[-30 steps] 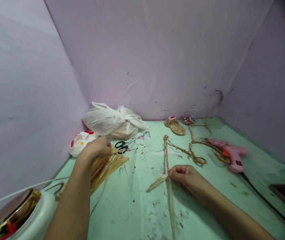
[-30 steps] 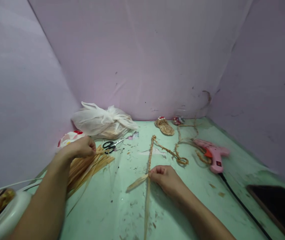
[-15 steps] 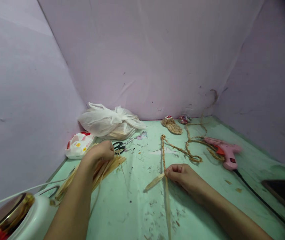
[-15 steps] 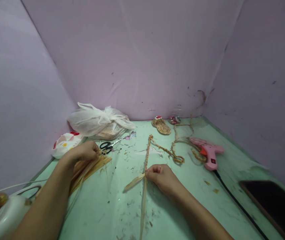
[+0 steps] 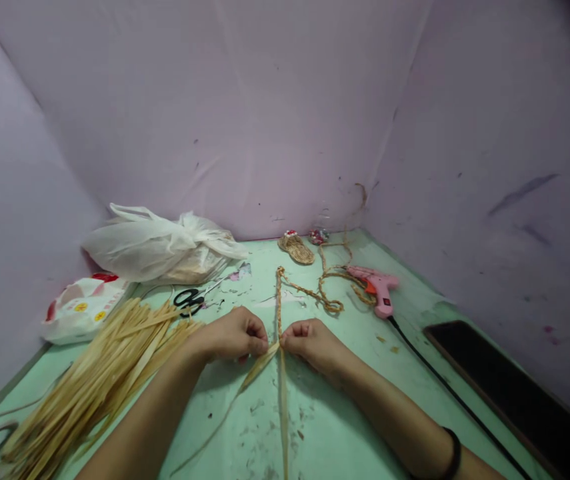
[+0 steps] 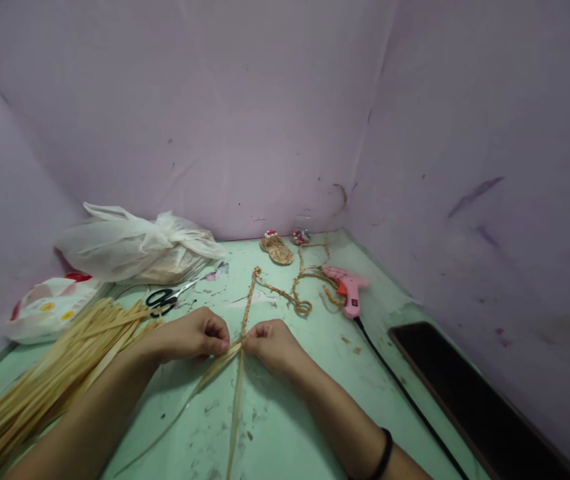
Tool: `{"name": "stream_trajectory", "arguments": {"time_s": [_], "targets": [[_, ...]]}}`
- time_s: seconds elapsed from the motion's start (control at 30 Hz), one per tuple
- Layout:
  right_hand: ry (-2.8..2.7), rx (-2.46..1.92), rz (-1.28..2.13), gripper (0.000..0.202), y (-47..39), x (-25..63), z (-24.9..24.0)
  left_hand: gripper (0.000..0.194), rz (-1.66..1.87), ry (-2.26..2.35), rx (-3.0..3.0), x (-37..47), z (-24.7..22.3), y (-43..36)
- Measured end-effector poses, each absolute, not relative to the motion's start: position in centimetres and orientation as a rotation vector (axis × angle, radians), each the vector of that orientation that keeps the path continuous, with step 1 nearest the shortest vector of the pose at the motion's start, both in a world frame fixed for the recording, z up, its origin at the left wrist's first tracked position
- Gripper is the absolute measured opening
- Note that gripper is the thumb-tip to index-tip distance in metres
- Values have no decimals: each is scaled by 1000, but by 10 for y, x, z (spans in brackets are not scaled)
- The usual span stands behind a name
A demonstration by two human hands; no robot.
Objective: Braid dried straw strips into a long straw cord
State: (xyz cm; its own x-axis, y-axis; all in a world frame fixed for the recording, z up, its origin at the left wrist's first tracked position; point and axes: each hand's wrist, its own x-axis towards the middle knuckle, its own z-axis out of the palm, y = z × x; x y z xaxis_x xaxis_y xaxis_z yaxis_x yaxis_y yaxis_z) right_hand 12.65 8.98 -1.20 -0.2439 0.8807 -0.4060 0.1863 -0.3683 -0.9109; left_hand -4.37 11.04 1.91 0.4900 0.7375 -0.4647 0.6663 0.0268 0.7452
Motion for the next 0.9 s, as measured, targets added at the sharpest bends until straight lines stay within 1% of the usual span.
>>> {"name": "stream_trajectory", "arguments": {"time_s": [0.27,0.57,0.9], "targets": [[-1329,-1446,1658,5,92,127,-17,27,208,1189,1347,-36,11,113],[-1322,-1460,1656,5,92,127,-16,24,294,1257,1094,-28,-4,115],[-1321,-1391,1636,6,94,127,-25,22,163,1359,1187,-29,-7,115]]}}
